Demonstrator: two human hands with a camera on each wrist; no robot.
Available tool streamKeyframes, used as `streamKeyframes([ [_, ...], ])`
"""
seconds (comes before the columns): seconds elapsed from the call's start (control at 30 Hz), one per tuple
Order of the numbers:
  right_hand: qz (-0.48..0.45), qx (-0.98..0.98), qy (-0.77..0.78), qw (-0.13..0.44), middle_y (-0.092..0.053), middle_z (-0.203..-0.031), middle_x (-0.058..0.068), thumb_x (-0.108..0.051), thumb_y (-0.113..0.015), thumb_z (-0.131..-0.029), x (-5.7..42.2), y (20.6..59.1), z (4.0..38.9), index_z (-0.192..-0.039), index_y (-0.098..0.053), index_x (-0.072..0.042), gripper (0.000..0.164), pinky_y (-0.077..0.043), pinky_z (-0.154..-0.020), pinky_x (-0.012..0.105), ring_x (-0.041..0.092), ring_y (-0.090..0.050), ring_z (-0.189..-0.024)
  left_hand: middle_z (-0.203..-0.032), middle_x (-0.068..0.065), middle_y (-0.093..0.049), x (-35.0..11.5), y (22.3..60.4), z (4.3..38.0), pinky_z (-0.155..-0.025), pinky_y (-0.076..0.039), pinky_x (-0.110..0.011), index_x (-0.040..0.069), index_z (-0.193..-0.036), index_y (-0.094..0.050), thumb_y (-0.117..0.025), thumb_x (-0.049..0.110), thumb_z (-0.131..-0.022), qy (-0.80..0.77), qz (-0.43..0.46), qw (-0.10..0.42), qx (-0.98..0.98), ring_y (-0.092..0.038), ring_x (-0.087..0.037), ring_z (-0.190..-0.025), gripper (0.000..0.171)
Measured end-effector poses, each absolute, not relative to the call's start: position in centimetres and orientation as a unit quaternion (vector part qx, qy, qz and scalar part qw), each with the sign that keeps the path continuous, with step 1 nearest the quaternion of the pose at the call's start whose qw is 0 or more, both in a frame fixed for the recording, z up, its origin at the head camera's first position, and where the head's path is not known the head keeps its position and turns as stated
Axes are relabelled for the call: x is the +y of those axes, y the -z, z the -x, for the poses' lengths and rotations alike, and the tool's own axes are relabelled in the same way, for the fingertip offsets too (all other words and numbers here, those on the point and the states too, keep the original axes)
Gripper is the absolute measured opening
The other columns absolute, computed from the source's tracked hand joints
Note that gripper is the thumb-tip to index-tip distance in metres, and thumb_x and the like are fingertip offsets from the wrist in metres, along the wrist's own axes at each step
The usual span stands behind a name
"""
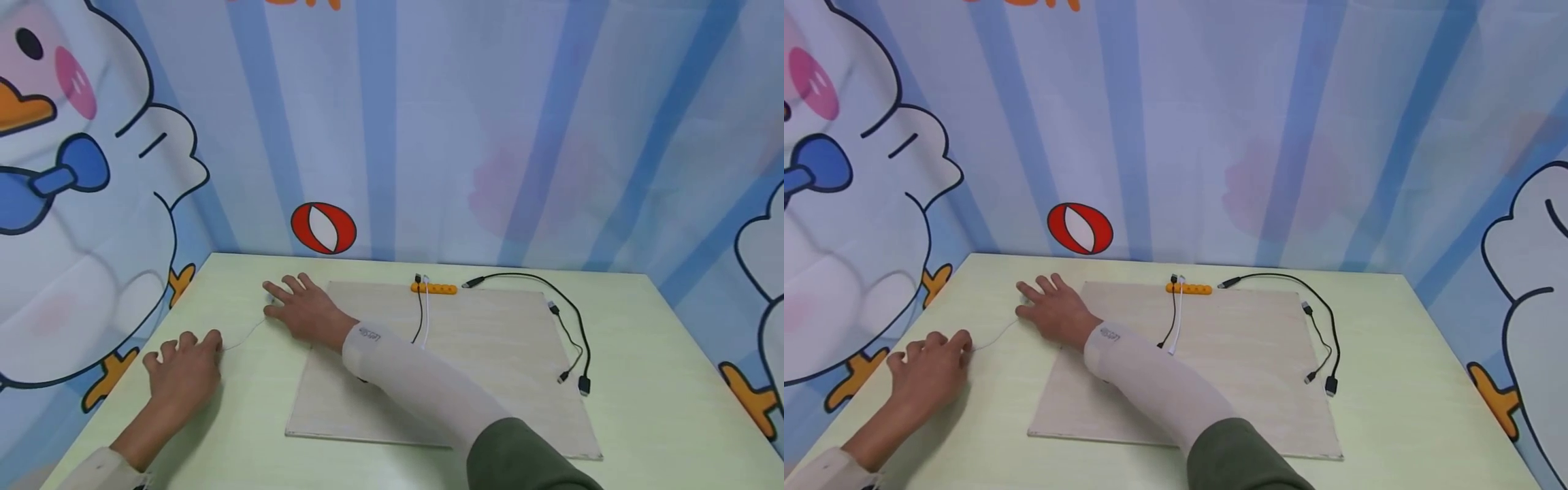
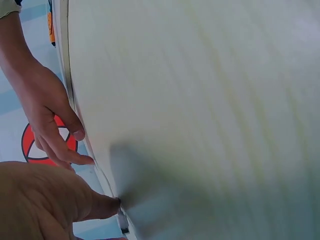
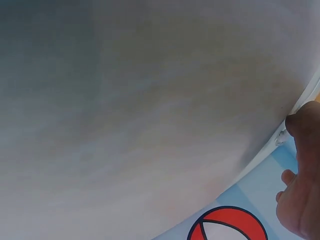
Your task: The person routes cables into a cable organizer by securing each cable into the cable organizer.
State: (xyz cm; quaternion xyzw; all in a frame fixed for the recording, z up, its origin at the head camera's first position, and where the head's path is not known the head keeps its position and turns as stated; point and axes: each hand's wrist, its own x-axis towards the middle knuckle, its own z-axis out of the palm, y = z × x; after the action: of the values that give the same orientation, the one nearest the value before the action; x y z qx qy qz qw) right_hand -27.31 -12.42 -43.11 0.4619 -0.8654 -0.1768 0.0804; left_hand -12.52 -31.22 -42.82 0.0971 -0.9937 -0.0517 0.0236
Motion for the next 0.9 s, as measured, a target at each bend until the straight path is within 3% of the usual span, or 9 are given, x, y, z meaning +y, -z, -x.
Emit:
streamKeyframes([
  [0.43, -0.468, -0.859, 0.18, 0.104, -0.033, -0.186, -0.004, -0.022, -0.054, -0.119, -10.8, 42.3, 28.2, -0.164, -0.052, -0.043, 0.05, -0.032, -0.138, 0.045, 0.025, -0.037, -0.167, -0.12, -0.038, -0.061, -31.5, 43.0, 12.5, -0.108, -0.034, -0.09, 0.0, -0.115, -0.068, -0.062, -0.001, -0.108, 0.058, -0.087, 0.043, -0.994, -0.048, -0.075, -0.131, 0.01],
  [0.73, -0.466, -0.863, 0.171, 0.096, -0.046, -0.179, -0.005, -0.037, -0.057, -0.119, -10.5, 42.2, 28.6, -0.16, -0.058, -0.04, 0.041, -0.032, -0.137, 0.044, 0.023, -0.038, -0.166, -0.117, -0.035, -0.062, -31.6, 42.8, 12.5, -0.107, -0.032, -0.091, 0.005, -0.101, -0.071, -0.064, -0.002, -0.105, 0.061, -0.077, 0.062, -0.993, -0.046, -0.075, -0.134, 0.01],
  [0.9, -0.465, -0.865, 0.163, 0.091, -0.052, -0.175, -0.006, -0.037, -0.061, -0.118, -10.6, 42.2, 28.8, -0.158, -0.063, -0.039, 0.04, -0.031, -0.138, 0.043, 0.022, -0.04, -0.165, -0.115, -0.033, -0.064, -31.6, 42.9, 12.3, -0.108, -0.031, -0.091, 0.003, -0.098, -0.073, -0.069, -0.003, -0.102, 0.064, -0.07, 0.078, -0.992, -0.047, -0.073, -0.136, 0.008],
])
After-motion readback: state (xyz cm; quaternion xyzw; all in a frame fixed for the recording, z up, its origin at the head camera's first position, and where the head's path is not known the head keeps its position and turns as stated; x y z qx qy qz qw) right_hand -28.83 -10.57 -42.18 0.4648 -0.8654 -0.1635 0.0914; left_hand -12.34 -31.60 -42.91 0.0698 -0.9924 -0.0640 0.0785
